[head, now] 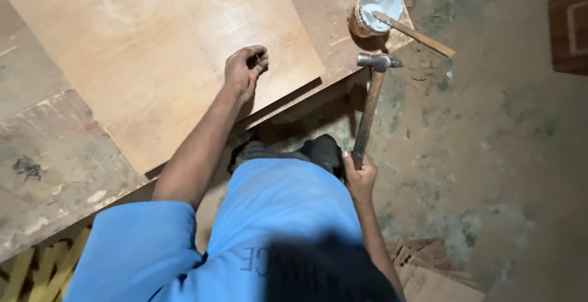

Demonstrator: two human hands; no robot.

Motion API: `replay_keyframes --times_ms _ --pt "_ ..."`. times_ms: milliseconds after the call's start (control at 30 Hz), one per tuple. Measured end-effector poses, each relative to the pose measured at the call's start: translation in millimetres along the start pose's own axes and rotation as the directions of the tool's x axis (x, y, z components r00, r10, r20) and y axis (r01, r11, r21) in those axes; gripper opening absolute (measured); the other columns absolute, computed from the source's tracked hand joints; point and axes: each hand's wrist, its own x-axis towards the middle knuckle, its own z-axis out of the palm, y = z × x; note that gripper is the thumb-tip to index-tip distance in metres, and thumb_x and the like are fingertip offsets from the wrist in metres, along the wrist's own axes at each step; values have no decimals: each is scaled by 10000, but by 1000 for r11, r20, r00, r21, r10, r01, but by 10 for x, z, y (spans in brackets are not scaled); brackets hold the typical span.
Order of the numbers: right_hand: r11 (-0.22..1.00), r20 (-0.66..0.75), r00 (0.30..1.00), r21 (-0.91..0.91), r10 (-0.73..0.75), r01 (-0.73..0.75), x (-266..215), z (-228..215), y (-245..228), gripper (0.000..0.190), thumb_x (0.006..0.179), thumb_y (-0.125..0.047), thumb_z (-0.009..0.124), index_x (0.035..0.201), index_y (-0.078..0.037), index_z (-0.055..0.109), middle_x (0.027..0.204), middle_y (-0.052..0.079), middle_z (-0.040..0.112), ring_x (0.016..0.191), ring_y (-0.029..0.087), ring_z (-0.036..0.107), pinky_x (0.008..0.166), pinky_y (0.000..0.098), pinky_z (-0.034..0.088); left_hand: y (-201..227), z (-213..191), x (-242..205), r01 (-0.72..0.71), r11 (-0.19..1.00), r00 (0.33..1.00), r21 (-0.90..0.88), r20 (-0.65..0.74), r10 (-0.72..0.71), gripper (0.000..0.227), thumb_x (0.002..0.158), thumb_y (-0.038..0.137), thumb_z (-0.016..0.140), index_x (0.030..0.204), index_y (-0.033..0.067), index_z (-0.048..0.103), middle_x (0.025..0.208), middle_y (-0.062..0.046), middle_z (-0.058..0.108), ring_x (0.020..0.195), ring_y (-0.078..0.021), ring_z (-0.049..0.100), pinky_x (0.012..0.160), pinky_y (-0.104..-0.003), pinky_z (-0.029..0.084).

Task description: The person applies glue to the edge of a wooden strip with a brush, positions the strip onto a wooden board, and hammers nails into the strip to secure it.

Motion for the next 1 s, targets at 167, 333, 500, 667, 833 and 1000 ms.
replay_keyframes --times_ms 167,333,500,667,833,1000 --pt "992 72 993 -76 -99 104 243 -316 111 268 963 -203 736 799 -23 624 609 -52 513 569 33 453 493 268 388 -152 244 -121 -69 968 997 242 -16 76 265 1008 125 614 1192 -48 695 845 -93 677 673 -167 619 624 -300 549" --pt "999 208 978 -46 9 0 564 -626 104 278 939 -241 729 800 -22 627 574 -47 518 501 64 468 451 290 386 -212 474 -282 -331 670 920 664 72 384 161 927 75 737 1076 20 762 846 -56 737 692 -129 700 622 -288 606" --pt "991 327 945 -110 -33 73 745 -929 170 238 954 -250 700 890 -25 659 612 -30 517 559 71 480 503 299 414 -290 532 -519 -339 247 838 908 172 518 80 855 83 779 924 43 781 828 -118 763 720 -190 741 679 -337 602" --pt "930 353 898 -154 -263 333 866 -1150 237 201 965 -213 671 957 -13 649 645 26 526 596 102 520 555 320 444 -334 532 -577 -434 -217 665 875 473 577 79 791 37 767 869 43 774 854 -197 696 823 -388 661 750 -476 548" --pt "939 442 860 -95 -257 329 954 -1275 278 183 992 -193 660 951 -19 623 665 29 526 625 106 498 570 318 435 -625 731 -668 -500 -164 629 850 487 606 75 817 47 780 889 35 766 831 -190 672 814 -388 620 762 -499 503" --pt "942 467 853 -112 -232 317 1081 -1221 319 172 983 -183 664 934 -21 628 643 13 520 605 98 491 559 314 434 -947 1062 -626 -399 393 849 828 172 500 39 935 100 689 966 92 709 863 -65 679 828 -238 682 817 -375 547"
